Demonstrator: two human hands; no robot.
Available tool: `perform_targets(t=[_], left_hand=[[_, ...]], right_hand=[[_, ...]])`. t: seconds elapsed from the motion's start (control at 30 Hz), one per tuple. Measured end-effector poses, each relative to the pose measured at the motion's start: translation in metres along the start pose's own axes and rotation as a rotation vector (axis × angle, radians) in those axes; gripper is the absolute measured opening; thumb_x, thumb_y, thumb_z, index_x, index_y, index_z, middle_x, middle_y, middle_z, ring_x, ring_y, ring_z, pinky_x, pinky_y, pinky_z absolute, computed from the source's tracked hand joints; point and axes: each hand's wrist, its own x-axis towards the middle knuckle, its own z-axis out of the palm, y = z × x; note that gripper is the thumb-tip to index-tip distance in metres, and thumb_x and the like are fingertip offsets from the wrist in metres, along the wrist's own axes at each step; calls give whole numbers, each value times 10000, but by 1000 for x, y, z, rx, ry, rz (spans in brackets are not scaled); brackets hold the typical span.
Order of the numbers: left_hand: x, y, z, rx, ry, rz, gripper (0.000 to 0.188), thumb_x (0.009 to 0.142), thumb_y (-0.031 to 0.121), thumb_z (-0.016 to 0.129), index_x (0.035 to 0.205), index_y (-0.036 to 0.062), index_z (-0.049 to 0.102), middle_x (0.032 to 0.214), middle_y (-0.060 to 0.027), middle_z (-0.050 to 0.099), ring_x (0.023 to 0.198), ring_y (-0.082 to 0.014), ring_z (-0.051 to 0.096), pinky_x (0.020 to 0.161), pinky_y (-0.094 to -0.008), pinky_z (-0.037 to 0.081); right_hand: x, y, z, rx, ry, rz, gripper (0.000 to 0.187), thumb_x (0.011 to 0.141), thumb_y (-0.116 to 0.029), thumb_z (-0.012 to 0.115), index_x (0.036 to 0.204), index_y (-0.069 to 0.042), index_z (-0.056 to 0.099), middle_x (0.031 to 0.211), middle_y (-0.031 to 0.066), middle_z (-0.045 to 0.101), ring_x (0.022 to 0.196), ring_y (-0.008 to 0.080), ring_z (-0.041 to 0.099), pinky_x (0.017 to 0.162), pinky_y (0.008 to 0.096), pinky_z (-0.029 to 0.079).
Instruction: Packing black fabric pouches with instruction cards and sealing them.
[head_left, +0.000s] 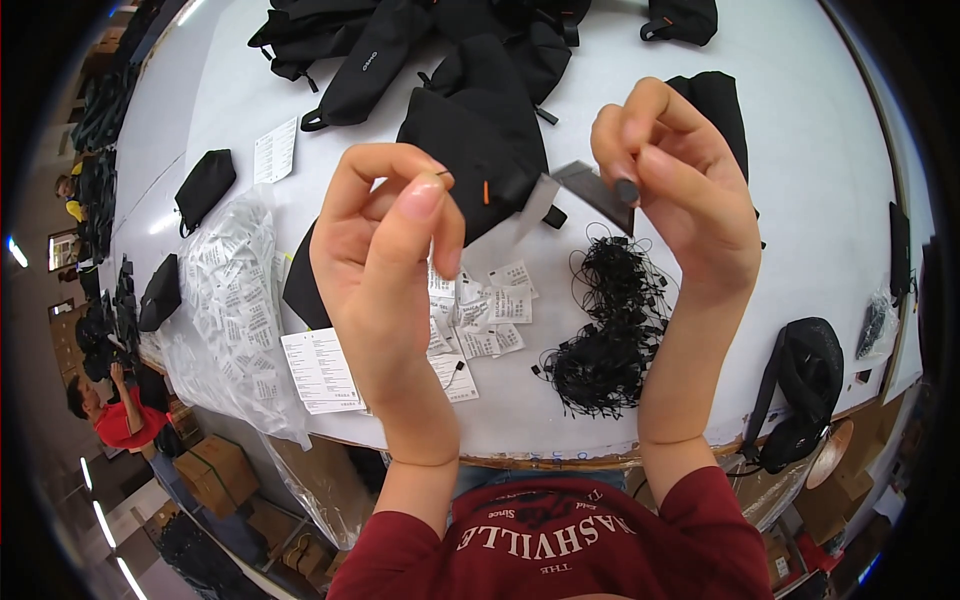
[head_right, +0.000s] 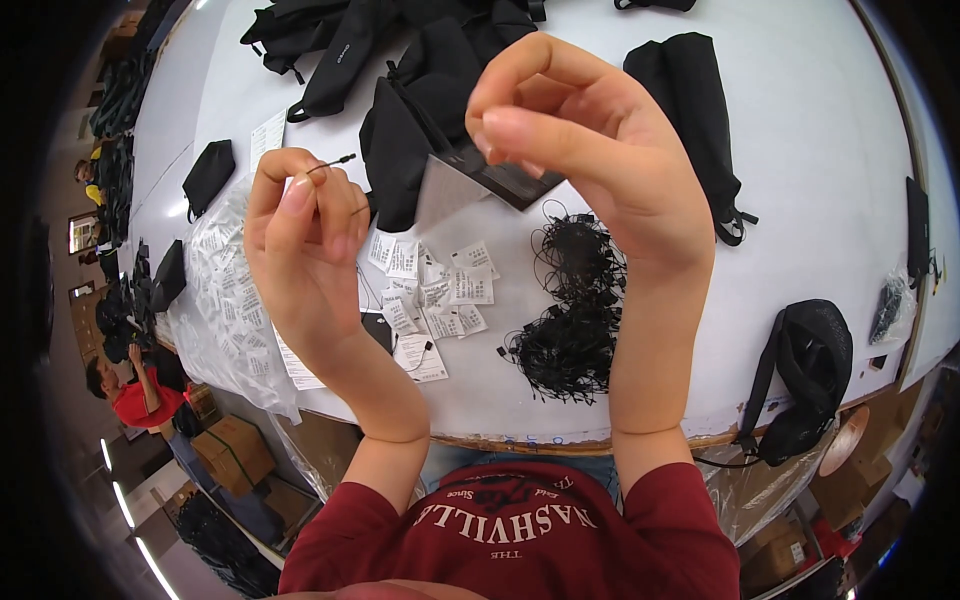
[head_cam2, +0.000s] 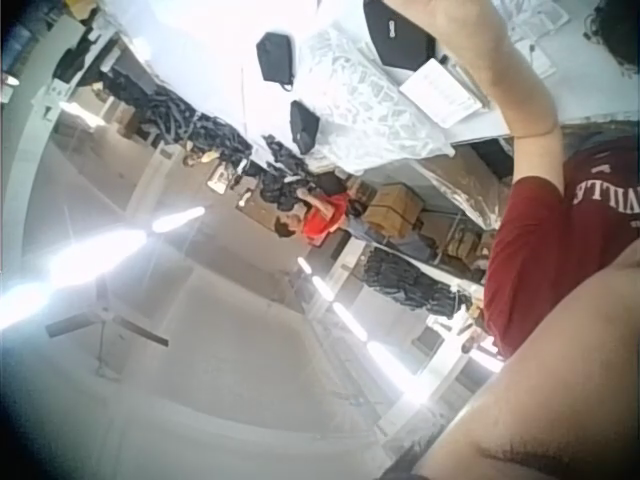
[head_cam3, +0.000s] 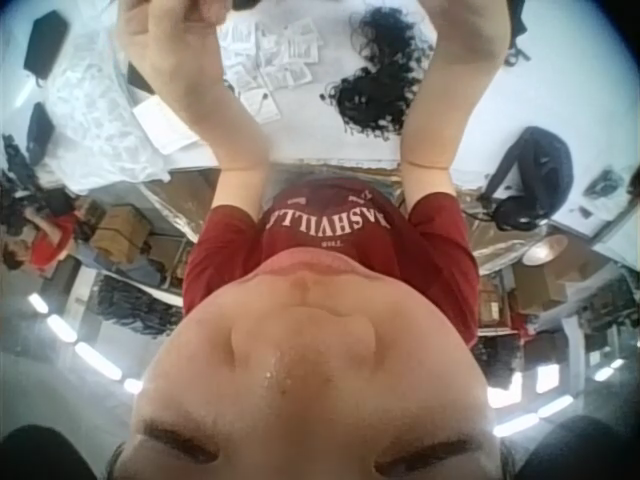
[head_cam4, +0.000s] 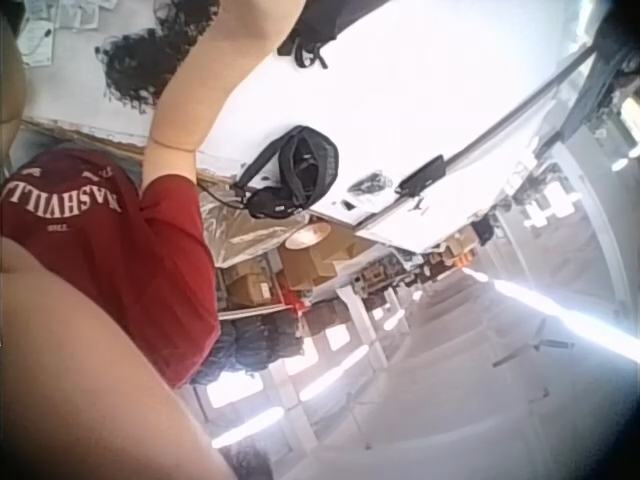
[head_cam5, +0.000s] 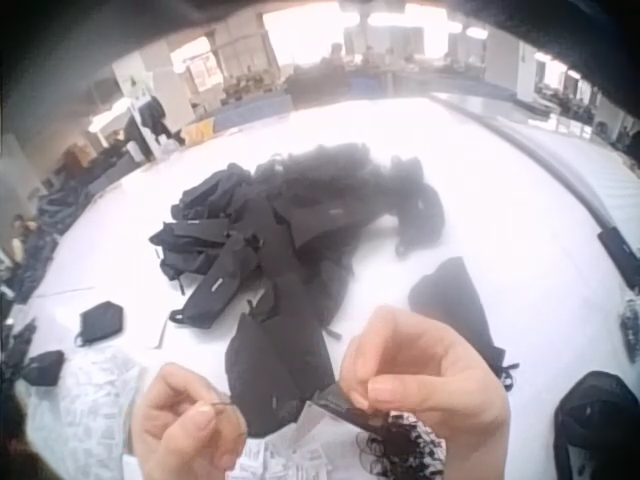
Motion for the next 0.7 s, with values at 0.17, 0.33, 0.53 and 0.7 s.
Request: perform_targets(t=[0.17,0.33,0.53,0.7], left_hand=[[-2,1,1,5,50,2,164,842,82,649,938,-37,589,621,-7,564,540,-16,395,569,-156,300],[-6,3,9,83,106,-20,158,807,43,688,925,-39,621,595,38,553,554,11,380,610,-146,318],[-3,1,7,104,125,24,161,817,52,687,931,-40,622,542,54,515,534,15,364,671,-153,366],[-1,0,6,73,133,9,175,831,70,675,952,-43,618,510,81,431,485,7,301,524,-167,256]], right_hand=[[-2,-6,1,-16,-27,1,141,843,-173,669,918,-59,632,769,1,600,699,33,505,611,192,343],[-3,-1,4,-709,-10,136,182,804,-246,716,872,-90,649,697,-44,571,594,24,455,532,196,329],[-5,-8,15,-883,-301,322,223,773,-266,730,877,-78,671,609,37,550,545,157,505,514,279,396],[-8,-6,13,-893,-375,421,164,768,-211,732,836,-67,695,615,23,562,531,129,497,502,259,382]])
